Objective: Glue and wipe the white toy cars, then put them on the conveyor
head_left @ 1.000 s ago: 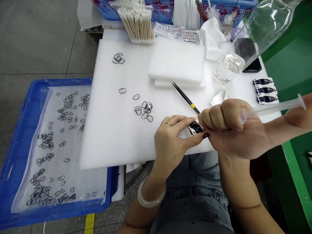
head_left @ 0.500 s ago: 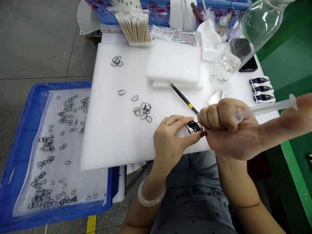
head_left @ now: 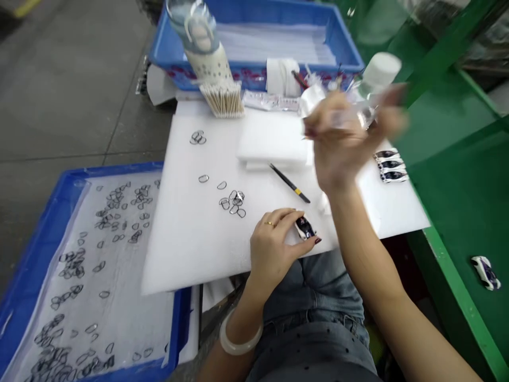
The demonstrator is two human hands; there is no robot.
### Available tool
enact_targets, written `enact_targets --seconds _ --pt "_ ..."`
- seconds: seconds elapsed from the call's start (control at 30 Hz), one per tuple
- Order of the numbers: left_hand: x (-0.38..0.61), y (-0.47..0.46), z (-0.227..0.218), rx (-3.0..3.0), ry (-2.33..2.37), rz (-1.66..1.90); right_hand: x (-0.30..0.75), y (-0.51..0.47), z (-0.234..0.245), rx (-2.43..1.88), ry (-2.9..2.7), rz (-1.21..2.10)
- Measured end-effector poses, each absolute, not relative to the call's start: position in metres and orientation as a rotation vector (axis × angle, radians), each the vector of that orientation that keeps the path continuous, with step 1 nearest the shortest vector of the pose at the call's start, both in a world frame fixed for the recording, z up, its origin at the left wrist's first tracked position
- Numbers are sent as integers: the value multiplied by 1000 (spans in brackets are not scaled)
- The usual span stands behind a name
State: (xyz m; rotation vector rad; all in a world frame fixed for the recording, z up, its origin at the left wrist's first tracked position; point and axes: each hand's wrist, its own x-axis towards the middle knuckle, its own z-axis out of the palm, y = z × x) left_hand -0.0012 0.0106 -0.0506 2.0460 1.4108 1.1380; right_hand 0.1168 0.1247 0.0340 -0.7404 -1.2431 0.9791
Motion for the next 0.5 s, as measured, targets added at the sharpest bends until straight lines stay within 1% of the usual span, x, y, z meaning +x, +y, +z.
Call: enact_targets --seconds 0.1,0.17,0.23,0.33,0.4,0.5 --pt "-3 7 -55 2177 1391 1093 122 146 27 -951 -1503 1104" --pt "-3 7 -57 2243 1413 1091 140 134 24 -1095 -1616 998" --pt "0 7 -59 2276 1441 1080 166 111 19 -1266 -1572 767" --pt "5 4 -58 2270 1464 1042 203 87 5 -1699 -1338 501" --pt "6 2 -55 2256 1459 1015 218 85 -6 -1828 -1259 464" --pt "-3 3 -49 2178 1426 1003 223 95 -17 -1810 -1232 548"
